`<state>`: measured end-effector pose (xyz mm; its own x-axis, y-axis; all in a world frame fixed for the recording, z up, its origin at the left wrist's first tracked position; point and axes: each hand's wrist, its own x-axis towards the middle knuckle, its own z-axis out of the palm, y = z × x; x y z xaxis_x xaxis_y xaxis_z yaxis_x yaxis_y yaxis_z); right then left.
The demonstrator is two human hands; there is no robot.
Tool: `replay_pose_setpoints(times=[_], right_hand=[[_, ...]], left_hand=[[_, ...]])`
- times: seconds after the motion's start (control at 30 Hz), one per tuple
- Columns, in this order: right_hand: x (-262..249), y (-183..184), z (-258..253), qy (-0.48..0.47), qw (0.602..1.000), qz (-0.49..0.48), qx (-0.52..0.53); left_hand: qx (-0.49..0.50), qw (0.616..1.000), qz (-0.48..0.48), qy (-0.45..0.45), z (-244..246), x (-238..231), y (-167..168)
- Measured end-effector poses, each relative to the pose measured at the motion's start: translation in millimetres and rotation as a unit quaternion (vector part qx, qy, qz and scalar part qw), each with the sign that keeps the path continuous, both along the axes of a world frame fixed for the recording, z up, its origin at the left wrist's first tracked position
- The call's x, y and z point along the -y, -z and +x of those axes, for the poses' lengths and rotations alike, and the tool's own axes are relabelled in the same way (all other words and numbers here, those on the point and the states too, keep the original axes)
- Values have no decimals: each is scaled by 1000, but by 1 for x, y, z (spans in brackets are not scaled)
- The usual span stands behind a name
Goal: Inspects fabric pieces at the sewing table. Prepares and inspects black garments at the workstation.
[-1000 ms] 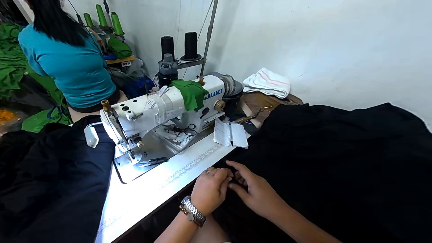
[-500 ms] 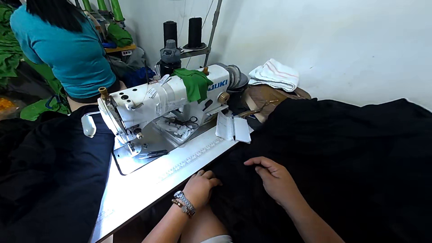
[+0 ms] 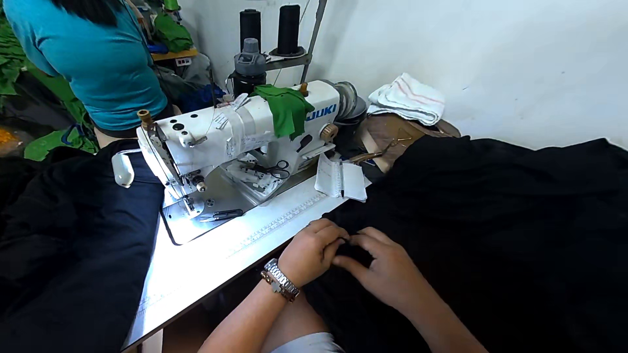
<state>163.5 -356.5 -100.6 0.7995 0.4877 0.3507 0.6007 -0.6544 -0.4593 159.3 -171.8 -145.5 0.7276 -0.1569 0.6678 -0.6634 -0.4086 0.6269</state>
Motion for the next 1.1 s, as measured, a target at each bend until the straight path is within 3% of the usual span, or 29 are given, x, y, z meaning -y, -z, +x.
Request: replay_pose_setpoints(times=[0.13, 0.23, 0.3, 0.37, 0.5, 0.73, 0.83, 0.93, 1.1], right_hand=[[12, -14, 7, 68, 997, -2, -36], [21, -24, 9, 116, 991, 33, -65], [21, -23, 10, 123, 989, 53, -60], [19, -20, 10, 113, 992, 55, -31], [20, -17, 12, 53, 998, 18, 23], [12, -23, -1, 8, 994, -84, -67], [2, -8, -8, -11, 993, -117, -16], [8, -21, -2, 22, 996, -88, -5], [36, -44, 11, 125, 991, -3, -49]], left_hand=[[-96, 993, 64, 39, -6, -16, 14], [-256, 940, 206, 94, -17, -30, 36], [-309, 908, 260, 109, -20, -35, 48], [-305, 908, 265, 113, -20, -36, 53], [-217, 953, 201, 70, -18, -31, 56], [-45, 998, 49, 13, -12, -6, 25], [-11, 1000, 7, 10, -8, 4, 10], [-89, 994, 28, 60, -14, -9, 8], [-275, 920, 263, 92, -31, -35, 42]])
